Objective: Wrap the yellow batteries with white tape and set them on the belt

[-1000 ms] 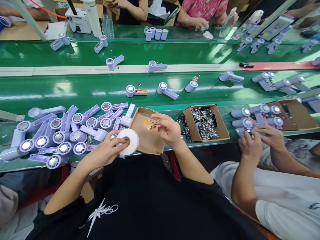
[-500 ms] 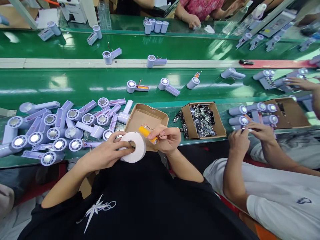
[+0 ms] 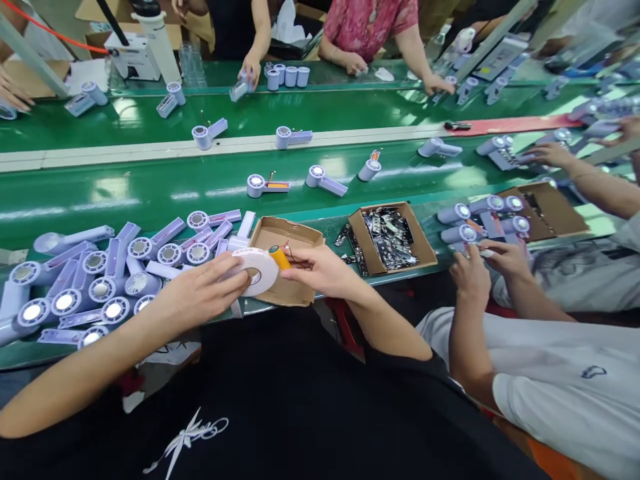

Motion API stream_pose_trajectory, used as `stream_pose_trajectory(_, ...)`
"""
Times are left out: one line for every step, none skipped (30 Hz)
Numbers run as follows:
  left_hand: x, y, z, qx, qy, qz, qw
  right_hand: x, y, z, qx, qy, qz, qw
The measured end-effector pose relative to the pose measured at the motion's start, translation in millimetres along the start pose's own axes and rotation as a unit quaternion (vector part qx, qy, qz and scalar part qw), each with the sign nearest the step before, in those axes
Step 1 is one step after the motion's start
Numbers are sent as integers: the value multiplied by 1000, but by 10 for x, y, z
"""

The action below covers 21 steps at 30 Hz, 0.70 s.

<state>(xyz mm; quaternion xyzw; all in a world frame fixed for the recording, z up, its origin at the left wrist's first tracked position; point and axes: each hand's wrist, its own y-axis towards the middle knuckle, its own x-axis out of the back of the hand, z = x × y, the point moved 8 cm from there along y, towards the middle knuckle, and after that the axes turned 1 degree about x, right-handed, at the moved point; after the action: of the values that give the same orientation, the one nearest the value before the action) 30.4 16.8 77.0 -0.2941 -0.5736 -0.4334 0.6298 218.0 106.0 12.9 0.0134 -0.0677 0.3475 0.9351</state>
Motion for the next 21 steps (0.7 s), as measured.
stream_pose_trajectory(32, 43, 57, -10, -7, 1, 1000, 43, 25, 71, 6, -47, 14, 999)
stream_pose_trajectory(69, 83, 116, -20, -18, 1, 1000, 63, 48, 118, 13, -81, 22, 996)
stream_pose_trajectory(109, 117, 171, -29, -24, -1, 999, 57, 70, 145, 23, -87, 18, 996)
stream_pose_trajectory(146, 147, 218, -34, -21, -6, 999, 32, 91, 148, 36, -60, -2, 998)
stream_pose_trajectory(167, 174, 250, -30, -11, -10, 999, 1, 109, 121, 50, -5, -41, 998)
stream_pose_trajectory(165, 199, 256, -20, 3, -12, 1000, -24, 118, 58, 63, 67, -99, 991)
stream_pose_trajectory(136, 226, 229, -3, 13, -14, 1000, -40, 117, -42, 74, 141, -163, 974)
stream_pose_trajectory(77, 255, 168, 18, 12, -17, 1000, -43, 112, -168, 79, 204, -222, 950)
stream_pose_trajectory(-15, 289, 64, 34, -4, -18, 999, -13, 109, -298, 82, 248, -273, 926)
stream_pose_trajectory(-130, 326, -75, 38, -32, -20, 999, 76, 103, -415, 86, 273, -318, 904)
stream_pose_trajectory(-264, 367, -226, 35, -65, -17, 997, 234, 89, -507, 94, 284, -358, 885)
stream_pose_trajectory(-410, 409, -361, 26, -97, -8, 995, 456, 53, -573, 107, 283, -396, 867)
stream_pose_trajectory(-562, 450, -445, 22, -126, 9, 992, 720, -15, -617, 124, 274, -436, 848)
stream_pose_trajectory(-710, 492, -459, 24, -153, 33, 987, 988, -117, -646, 142, 262, -474, 828)
stream_pose_trajectory(-849, 540, -394, 34, -179, 59, 982, 1217, -239, -670, 154, 252, -503, 812)
stream_pose_trajectory(-974, 601, -260, 49, -208, 85, 973, 1378, -363, -698, 161, 251, -517, 802)
stream_pose_trajectory(-1090, 685, -91, 56, -246, 112, 961, 1459, -483, -734, 161, 258, -519, 799)
stream_pose_trajectory(-1193, 802, 94, 56, -288, 139, 946, 1458, -592, -784, 155, 273, -510, 801)
stream_pose_trajectory(-1293, 957, 285, 52, -324, 164, 930, 1389, -691, -847, 145, 290, -494, 806)
stream_pose_trajectory(-1398, 1155, 479, 54, -342, 186, 919, 1276, -783, -920, 132, 307, -478, 812)
stream_pose_trajectory(-1512, 1396, 682, 67, -336, 201, 918, 1141, -869, -1002, 116, 321, -465, 817)
